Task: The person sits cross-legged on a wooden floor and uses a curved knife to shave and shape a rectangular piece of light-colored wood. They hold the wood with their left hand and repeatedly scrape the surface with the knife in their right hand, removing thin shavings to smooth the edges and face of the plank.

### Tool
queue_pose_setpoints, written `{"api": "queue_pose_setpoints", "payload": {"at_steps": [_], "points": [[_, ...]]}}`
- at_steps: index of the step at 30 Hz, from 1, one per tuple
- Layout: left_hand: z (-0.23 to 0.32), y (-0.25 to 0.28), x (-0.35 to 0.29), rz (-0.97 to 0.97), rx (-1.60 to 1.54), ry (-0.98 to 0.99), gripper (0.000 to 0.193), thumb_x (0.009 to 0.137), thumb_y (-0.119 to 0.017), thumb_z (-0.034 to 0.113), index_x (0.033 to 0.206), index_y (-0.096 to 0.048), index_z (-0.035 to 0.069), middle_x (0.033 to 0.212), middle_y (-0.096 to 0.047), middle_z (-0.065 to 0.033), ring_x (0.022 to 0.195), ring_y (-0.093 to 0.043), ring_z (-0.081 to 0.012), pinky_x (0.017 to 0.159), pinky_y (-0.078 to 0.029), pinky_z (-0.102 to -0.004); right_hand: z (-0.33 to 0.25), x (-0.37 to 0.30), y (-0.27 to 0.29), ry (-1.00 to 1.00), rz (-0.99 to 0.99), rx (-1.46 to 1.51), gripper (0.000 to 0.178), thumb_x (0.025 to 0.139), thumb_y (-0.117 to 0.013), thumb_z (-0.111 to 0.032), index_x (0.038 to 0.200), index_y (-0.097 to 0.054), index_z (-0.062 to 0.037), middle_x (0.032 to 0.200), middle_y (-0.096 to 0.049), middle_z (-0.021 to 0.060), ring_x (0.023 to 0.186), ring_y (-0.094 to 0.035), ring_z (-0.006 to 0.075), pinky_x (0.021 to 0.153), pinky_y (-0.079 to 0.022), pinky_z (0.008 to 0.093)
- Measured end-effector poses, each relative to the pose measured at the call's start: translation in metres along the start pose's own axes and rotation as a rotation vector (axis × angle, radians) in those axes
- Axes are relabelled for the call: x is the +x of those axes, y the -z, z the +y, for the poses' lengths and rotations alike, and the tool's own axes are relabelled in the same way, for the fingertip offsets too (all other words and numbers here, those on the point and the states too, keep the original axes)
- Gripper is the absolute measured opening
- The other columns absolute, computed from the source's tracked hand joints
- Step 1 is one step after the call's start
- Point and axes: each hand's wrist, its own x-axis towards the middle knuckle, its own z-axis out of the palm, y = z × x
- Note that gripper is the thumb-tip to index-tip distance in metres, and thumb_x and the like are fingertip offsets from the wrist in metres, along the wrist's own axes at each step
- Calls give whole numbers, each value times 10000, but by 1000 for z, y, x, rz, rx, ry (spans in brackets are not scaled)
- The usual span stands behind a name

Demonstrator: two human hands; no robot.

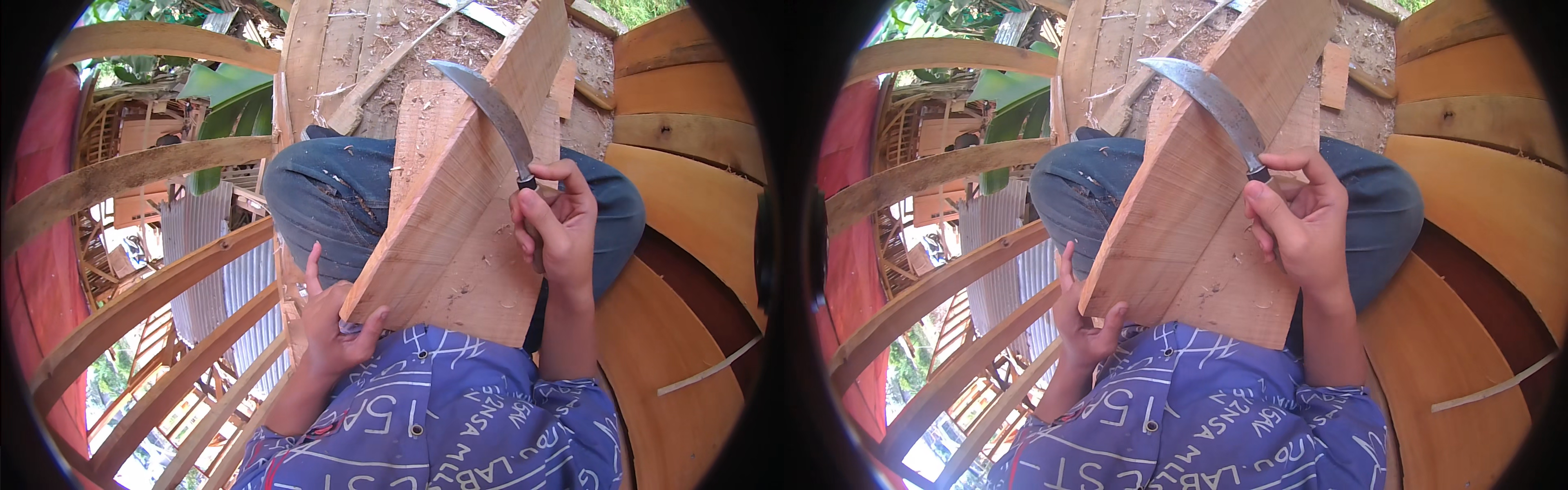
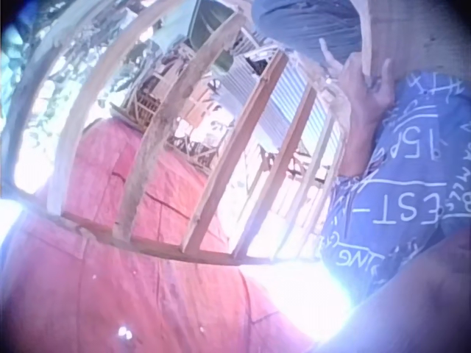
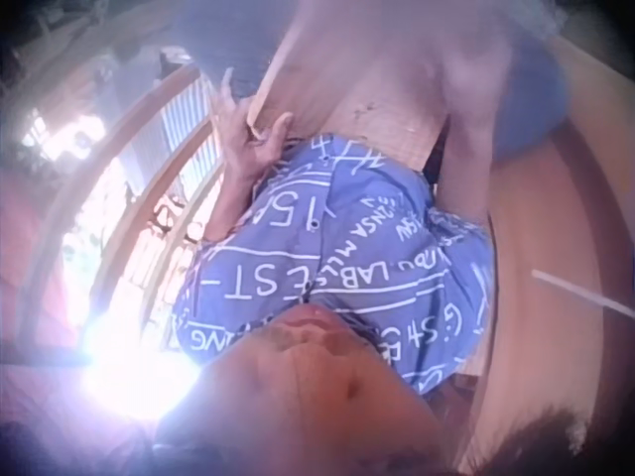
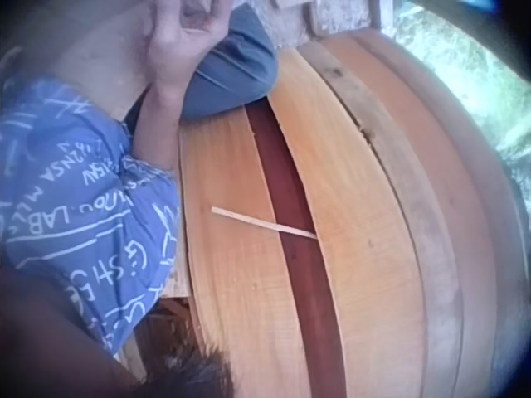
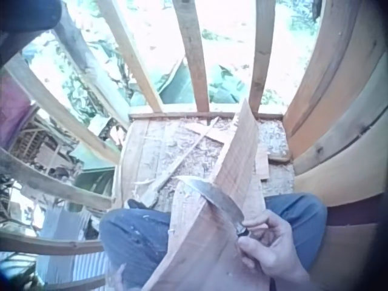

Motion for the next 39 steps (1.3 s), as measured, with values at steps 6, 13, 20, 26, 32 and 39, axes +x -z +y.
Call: {"api": "queue_pose_setpoints", "payload": {"at_steps": [6, 13, 20, 26, 32, 39], "points": [[2, 2, -7, -25, 17, -11, 188, 720, -720, 149, 780, -614, 5, 583, -565, -51, 536, -566, -197, 1088, -168, -631, -11, 22, 69, 361, 628, 95, 213, 943, -573, -131, 1103, -438, -89, 776, -516, 75, 484, -449, 84, 381, -360, 217], [2, 0, -4, -11, 24, -31, 199, 724, -721, 157, 794, -618, 2, 600, -583, -59, 546, -577, -198, 1088, -174, -632, -18, -16, 27, -18, -183, 101, 212, 902, -545, -16, 1093, -467, -67, 629, -529, 66, 392, -429, 60, 339, -330, 211], [3, 3, -2, -5, 34, 3, 218, 725, -716, 155, 838, -625, -7, 617, -588, -60, 568, -584, -202, 1091, -169, -630, 14, 2, 3, 152, 149, 21, 233, 902, -587, -23, 1085, -449, -65, 647, -540, 49, 421, -450, 67, 353, -330, 212], [-1, 2, -9, 13, 1, 6, 199, 731, -710, 155, 806, -622, -7, 594, -564, -55, 550, -567, -204, 1094, -168, -625, -20, 13, 66, 455, 625, 64, 205, 954, -548, -121, 1110, -418, -89, 792, -513, 80, 479, -431, 82, 380, -352, 202], [-3, 0, -6, -4, -2, -4, 201, 730, -710, 166, 773, -607, -1, 591, -564, -59, 532, -554, -204, 1087, -167, -635, -11, -14, 28, 41, -347, -47, 187, 942, -536, -84, 1106, -445, -79, 696, -536, 72, 389, -415, 61, 333, -327, 207], [-4, 3, -15, 8, 1, 9, 222, 727, -712, 173, 806, -613, -10, 597, -569, -61, 530, -555, -202, 1087, -158, -644, 1, 27, 65, 301, 426, 436, 101, 988, -466, -109, 1089, -464, -98, 737, -492, 56, 439, -427, 57, 323, -331, 192]]}}
